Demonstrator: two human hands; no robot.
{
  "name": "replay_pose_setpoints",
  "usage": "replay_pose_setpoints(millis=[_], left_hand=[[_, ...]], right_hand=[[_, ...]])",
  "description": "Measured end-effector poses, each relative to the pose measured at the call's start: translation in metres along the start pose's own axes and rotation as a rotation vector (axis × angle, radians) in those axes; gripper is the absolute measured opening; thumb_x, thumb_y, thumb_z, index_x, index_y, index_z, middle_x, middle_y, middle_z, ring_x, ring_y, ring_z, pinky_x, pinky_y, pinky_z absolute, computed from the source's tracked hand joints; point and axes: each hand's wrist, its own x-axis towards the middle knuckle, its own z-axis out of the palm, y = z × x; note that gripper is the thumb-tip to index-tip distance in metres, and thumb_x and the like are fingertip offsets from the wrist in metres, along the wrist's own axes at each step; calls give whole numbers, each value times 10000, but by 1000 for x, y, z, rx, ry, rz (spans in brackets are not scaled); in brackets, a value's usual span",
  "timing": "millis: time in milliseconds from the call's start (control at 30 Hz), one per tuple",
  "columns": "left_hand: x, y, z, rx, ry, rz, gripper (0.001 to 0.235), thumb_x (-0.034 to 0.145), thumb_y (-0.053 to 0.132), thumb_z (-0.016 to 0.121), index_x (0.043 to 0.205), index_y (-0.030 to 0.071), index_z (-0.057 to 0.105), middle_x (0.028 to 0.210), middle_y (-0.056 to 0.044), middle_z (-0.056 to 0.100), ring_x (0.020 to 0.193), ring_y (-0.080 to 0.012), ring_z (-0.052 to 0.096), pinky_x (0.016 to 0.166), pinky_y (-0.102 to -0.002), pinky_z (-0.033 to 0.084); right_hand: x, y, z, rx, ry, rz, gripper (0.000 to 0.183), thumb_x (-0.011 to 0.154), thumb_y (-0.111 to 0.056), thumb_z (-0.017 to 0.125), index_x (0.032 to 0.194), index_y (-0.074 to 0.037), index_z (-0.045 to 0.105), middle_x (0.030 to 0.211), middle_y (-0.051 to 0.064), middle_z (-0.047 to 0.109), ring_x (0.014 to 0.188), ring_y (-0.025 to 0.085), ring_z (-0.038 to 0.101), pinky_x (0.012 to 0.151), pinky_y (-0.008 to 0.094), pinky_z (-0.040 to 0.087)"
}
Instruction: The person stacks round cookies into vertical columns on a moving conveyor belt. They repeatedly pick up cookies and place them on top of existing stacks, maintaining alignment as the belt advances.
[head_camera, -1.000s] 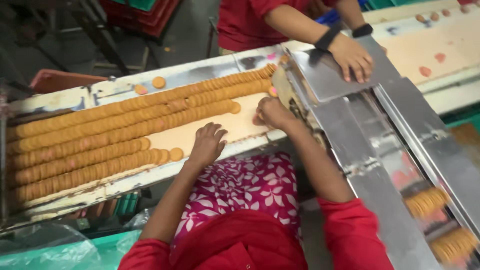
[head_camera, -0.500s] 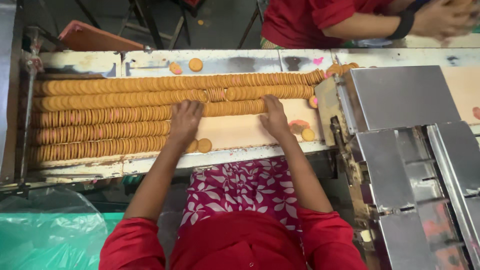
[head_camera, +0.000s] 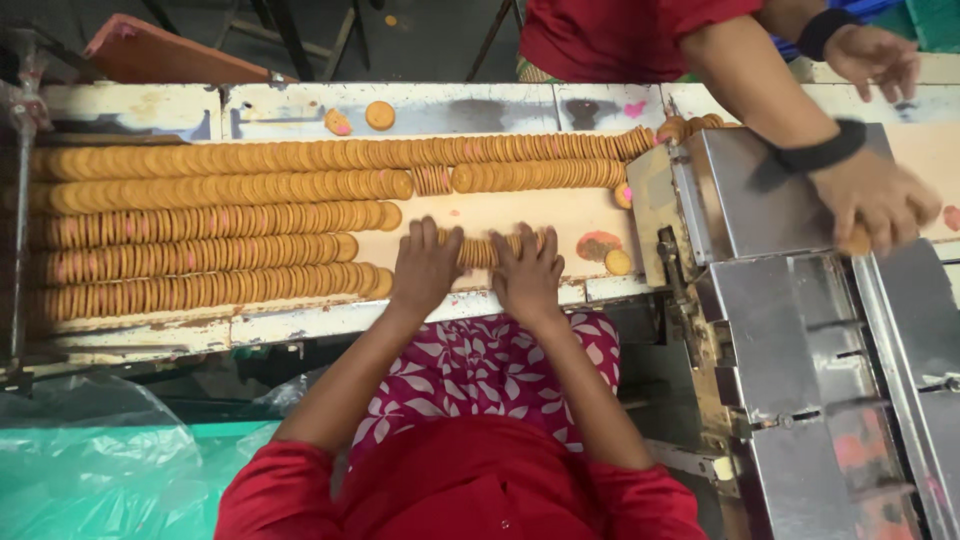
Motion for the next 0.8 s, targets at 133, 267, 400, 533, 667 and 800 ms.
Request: replay_pose_setpoints(millis=[133,267,400,533,667,800], left_hand=[[-14,8,4,117,79,36,781,659,484,866,1319,158,605,1317,-237,526,1234,-412,489,925,-481,440],[-6,7,5,124,140,102,765,645,517,852,1318,228,628,1340,-177,549,1166,-369,520,840,-499,431],[2,11,-5,1,-31,43,704,770,521,843,1395,284,621,1262,-108,572,1090,-315,533,840,-508,410],[-1,19,-9,44,28,39,635,736,459,838,1311,280,635,1260,-99,580,1098,-303,528,813,-507,402],[-2,23,1,33,36,18,611,729,390,827,1299,286,633,1244,-112,578,1113,-321,525,809,-522,396],[2,19,5,1,-81,21,595,825,434,784,1368,267,607,1228,-124,579,1127,-353,527,882,-578,404]], right_hand=[[-12,-1,0,-35,-41,-44,694,909,-416,682,1536,-330,396,1549,230,282,1408,597,183,1002,748,322],[9,11,-6,-112,-95,-113,685,906,-456,682,1526,-354,411,1550,217,292,1392,582,205,950,736,373],[23,22,-17,-35,-158,-136,676,882,-508,704,1494,-383,445,1536,149,356,1423,507,262,936,718,434],[16,17,-21,-13,-132,-106,624,855,-498,743,1419,-357,519,1490,146,400,1408,505,280,934,715,448],[-2,14,-11,19,-45,-48,619,831,-500,768,1386,-332,551,1458,173,417,1379,507,311,929,704,456],[-10,31,-8,140,-85,5,597,875,-481,728,1415,-313,537,1455,162,457,1370,470,373,1004,618,455]])
